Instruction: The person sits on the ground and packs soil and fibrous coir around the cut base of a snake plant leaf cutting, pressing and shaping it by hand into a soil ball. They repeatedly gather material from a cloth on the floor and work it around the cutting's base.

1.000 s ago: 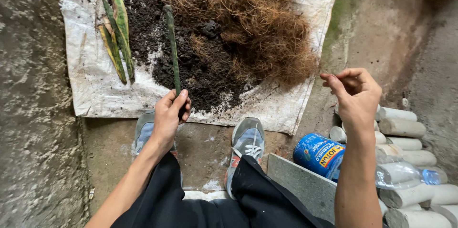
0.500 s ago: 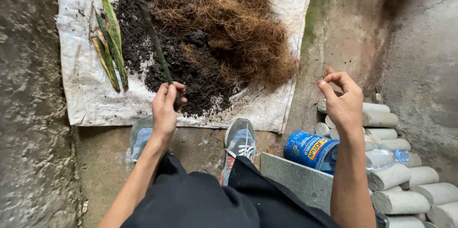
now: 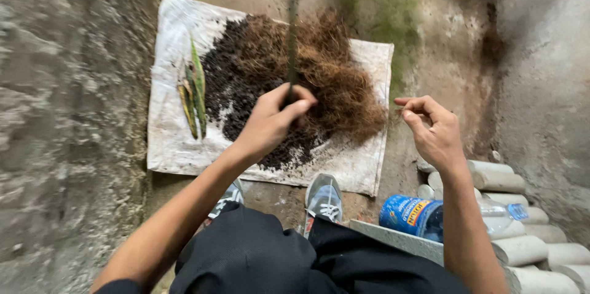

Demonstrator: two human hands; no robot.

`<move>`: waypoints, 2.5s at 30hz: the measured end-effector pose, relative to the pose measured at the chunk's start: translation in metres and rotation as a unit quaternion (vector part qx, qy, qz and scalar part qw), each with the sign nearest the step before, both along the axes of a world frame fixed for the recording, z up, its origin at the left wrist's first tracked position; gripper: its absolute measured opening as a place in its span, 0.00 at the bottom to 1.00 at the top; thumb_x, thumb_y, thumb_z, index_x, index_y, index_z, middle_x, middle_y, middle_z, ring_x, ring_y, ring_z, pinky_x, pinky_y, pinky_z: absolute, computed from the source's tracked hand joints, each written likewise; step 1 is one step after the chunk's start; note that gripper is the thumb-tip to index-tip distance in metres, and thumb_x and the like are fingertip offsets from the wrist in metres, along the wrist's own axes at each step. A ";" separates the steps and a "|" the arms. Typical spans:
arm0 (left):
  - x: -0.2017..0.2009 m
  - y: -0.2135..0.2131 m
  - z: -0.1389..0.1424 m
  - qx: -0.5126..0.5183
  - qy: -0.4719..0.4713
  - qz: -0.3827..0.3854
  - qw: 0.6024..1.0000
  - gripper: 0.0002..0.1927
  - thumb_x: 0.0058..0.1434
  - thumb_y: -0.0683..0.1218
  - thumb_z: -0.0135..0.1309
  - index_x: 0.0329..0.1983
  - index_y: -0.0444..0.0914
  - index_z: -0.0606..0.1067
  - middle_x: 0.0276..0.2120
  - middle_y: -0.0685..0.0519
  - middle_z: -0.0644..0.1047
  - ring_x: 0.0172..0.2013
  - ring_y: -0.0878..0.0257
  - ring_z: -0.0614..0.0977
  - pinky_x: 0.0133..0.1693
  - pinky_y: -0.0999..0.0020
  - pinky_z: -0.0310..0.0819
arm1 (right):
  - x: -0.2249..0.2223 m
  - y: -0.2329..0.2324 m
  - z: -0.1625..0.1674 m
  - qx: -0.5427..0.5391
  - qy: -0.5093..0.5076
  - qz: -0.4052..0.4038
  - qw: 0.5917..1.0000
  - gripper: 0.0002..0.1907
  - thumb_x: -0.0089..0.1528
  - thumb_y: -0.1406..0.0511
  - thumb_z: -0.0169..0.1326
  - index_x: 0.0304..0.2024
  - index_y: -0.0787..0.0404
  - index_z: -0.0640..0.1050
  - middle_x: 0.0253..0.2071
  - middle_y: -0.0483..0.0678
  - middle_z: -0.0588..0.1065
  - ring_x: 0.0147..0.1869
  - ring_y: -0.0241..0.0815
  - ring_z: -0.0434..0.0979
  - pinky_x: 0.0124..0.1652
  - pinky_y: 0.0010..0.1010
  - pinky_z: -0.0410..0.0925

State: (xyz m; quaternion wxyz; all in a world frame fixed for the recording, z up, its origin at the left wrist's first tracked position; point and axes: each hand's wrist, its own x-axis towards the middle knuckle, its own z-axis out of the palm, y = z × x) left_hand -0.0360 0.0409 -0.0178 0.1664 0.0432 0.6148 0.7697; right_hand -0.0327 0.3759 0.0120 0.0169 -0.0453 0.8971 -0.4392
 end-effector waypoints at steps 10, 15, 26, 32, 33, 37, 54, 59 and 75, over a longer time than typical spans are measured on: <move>-0.091 0.079 0.067 -0.166 0.094 -0.117 0.975 0.20 0.54 0.49 0.68 0.45 0.35 0.80 0.31 0.52 0.82 0.31 0.69 0.82 0.35 0.72 0.76 | -0.048 -0.034 0.042 0.062 -0.064 0.046 0.995 0.09 0.67 0.65 0.53 0.43 0.66 0.77 0.40 0.51 0.83 0.43 0.36 0.85 0.43 0.28 0.76; -0.128 0.081 0.050 -0.154 0.055 -0.144 0.976 0.15 0.54 0.48 0.66 0.40 0.33 0.84 0.32 0.51 0.85 0.29 0.70 0.82 0.33 0.74 0.76 | -0.079 -0.056 0.064 0.114 -0.067 0.087 0.987 0.09 0.67 0.65 0.54 0.42 0.66 0.78 0.36 0.52 0.83 0.39 0.38 0.84 0.39 0.29 0.75; -0.162 0.030 0.030 -0.265 0.010 -0.205 0.942 0.12 0.57 0.50 0.65 0.36 0.37 0.85 0.23 0.56 0.80 0.21 0.70 0.71 0.24 0.72 0.64 | -0.117 -0.083 0.057 -0.050 -0.158 0.086 0.982 0.04 0.61 0.69 0.60 0.34 0.65 0.78 0.30 0.48 0.81 0.34 0.32 0.80 0.36 0.24 0.74; -0.152 0.015 0.025 -0.307 0.042 -0.237 0.921 0.14 0.60 0.52 0.64 0.33 0.35 0.83 0.22 0.57 0.77 0.21 0.71 0.71 0.24 0.72 0.64 | -0.101 -0.077 0.026 -0.066 -0.154 0.095 0.981 0.10 0.60 0.71 0.60 0.44 0.65 0.78 0.41 0.53 0.78 0.41 0.37 0.76 0.43 0.32 0.72; -0.149 0.016 0.024 -0.307 0.046 -0.236 0.921 0.14 0.60 0.52 0.65 0.32 0.36 0.83 0.22 0.57 0.77 0.21 0.70 0.70 0.24 0.71 0.63 | -0.099 -0.078 0.024 -0.041 -0.163 0.095 0.981 0.12 0.60 0.71 0.58 0.46 0.64 0.78 0.42 0.51 0.80 0.43 0.37 0.78 0.45 0.31 0.73; -0.145 0.019 0.027 -0.314 0.054 -0.226 0.921 0.13 0.59 0.52 0.64 0.32 0.37 0.83 0.22 0.57 0.77 0.21 0.69 0.70 0.24 0.71 0.62 | -0.100 -0.087 0.026 0.009 -0.153 0.127 0.980 0.19 0.58 0.70 0.58 0.53 0.61 0.75 0.47 0.48 0.81 0.50 0.37 0.82 0.52 0.31 0.74; -0.162 -0.003 0.056 -0.372 0.024 -0.233 0.898 0.14 0.60 0.53 0.62 0.32 0.37 0.79 0.20 0.57 0.73 0.17 0.70 0.62 0.20 0.74 0.55 | -0.076 -0.081 0.019 0.086 -0.162 0.099 0.978 0.11 0.64 0.60 0.59 0.46 0.55 0.85 0.37 0.47 0.84 0.36 0.37 0.80 0.36 0.30 0.73; -0.166 -0.016 0.057 -0.417 0.067 -0.242 0.873 0.15 0.61 0.54 0.62 0.29 0.37 0.79 0.21 0.58 0.74 0.19 0.72 0.65 0.22 0.73 0.59 | -0.068 -0.075 0.009 0.080 -0.125 0.133 0.980 0.10 0.62 0.62 0.60 0.45 0.56 0.85 0.39 0.46 0.84 0.40 0.35 0.82 0.42 0.30 0.75; -0.187 -0.061 0.068 -0.377 0.052 -0.132 0.915 0.13 0.62 0.52 0.63 0.32 0.37 0.80 0.21 0.56 0.75 0.19 0.71 0.65 0.22 0.72 0.57 | -0.074 -0.028 -0.050 0.282 -0.134 0.143 0.939 0.10 0.64 0.62 0.58 0.45 0.51 0.85 0.43 0.47 0.84 0.41 0.41 0.85 0.45 0.35 0.77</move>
